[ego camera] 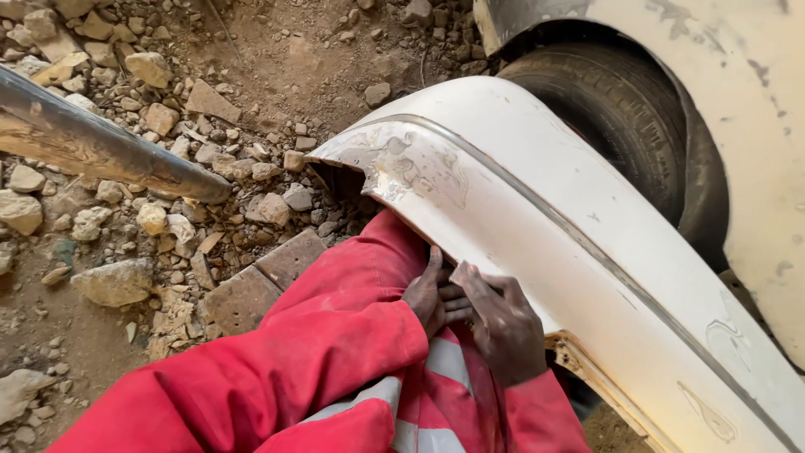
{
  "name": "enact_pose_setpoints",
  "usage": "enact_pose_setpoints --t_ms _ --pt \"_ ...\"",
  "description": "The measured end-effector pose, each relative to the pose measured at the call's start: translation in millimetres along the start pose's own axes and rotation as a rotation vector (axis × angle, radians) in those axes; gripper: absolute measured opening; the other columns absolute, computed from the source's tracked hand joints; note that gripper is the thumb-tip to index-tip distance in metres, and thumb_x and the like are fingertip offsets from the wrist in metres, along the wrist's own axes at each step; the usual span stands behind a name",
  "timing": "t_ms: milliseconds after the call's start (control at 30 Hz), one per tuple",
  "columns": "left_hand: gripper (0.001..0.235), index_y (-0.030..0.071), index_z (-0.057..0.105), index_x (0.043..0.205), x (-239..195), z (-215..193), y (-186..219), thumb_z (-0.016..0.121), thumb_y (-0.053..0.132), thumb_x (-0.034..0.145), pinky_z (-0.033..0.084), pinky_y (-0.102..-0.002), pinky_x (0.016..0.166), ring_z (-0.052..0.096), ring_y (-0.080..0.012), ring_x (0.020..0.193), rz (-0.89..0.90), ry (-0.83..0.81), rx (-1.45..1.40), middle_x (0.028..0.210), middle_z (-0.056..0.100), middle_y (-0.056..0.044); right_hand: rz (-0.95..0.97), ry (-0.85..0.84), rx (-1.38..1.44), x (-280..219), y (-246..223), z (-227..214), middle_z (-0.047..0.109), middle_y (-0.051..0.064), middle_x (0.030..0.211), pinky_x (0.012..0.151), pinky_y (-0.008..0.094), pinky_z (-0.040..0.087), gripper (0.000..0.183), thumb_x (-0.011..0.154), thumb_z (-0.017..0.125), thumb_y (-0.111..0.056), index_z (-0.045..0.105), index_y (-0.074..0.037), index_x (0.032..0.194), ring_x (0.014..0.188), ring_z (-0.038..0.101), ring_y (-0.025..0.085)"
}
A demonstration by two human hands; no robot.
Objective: The person sands the surface of a white car bumper with a sanding block. They hold the bumper with one hand while sanding with the other, focusing on smoothing the surface.
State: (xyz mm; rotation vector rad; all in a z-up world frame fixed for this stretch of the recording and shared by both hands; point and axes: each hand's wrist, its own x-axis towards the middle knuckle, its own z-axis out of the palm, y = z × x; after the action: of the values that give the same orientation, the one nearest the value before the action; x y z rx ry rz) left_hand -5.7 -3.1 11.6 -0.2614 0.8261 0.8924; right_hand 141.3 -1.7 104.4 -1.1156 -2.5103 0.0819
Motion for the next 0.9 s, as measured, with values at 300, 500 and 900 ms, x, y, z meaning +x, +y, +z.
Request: enact_pose_setpoints --t_ms 300,500,900 --pt "0.068 -0.002 0.065 0.126 -13.4 1.7 10.1 0.072 0.064 0.108 0.063 -0.065 0.087 0.076 -0.0427 0.094 0.018 0.089 -0.065 0.104 0.075 -0.023 0.001 0.013 0.102 92.0 -2.8 88.3 0.084 0.007 0.131 0.101 0.031 0.063 0.045 0.097 0.066 -0.003 0.08 -0.012 0.139 0.117 0.073 0.024" --pt "0.095 0.007 0.072 0.137 -4.9 10.6 5.0 0.053 0.088 0.091 0.069 -0.05 0.077 0.078 -0.037 0.095 -0.03 0.126 0.013 0.11 0.076 -0.023 0.079 -0.17 0.128 31.9 -8.7 -20.0 0.072 0.003 0.157 0.08 0.047 0.07 0.08 0.085 0.052 0.009 0.063 -0.013 0.161 0.128 0.065 0.031" --pt "0.092 0.001 0.064 0.147 78.6 -53.0 -42.4 0.063 0.083 0.104 0.068 -0.07 0.089 0.081 -0.0509 0.107 0.004 0.025 0.009 0.126 0.077 -0.027 -0.167 0.192 0.084 91.6 3.4 85.5 0.085 0.007 0.13 0.116 0.033 0.056 0.043 0.096 0.061 -0.003 0.081 -0.009 0.133 0.12 0.08 0.02"
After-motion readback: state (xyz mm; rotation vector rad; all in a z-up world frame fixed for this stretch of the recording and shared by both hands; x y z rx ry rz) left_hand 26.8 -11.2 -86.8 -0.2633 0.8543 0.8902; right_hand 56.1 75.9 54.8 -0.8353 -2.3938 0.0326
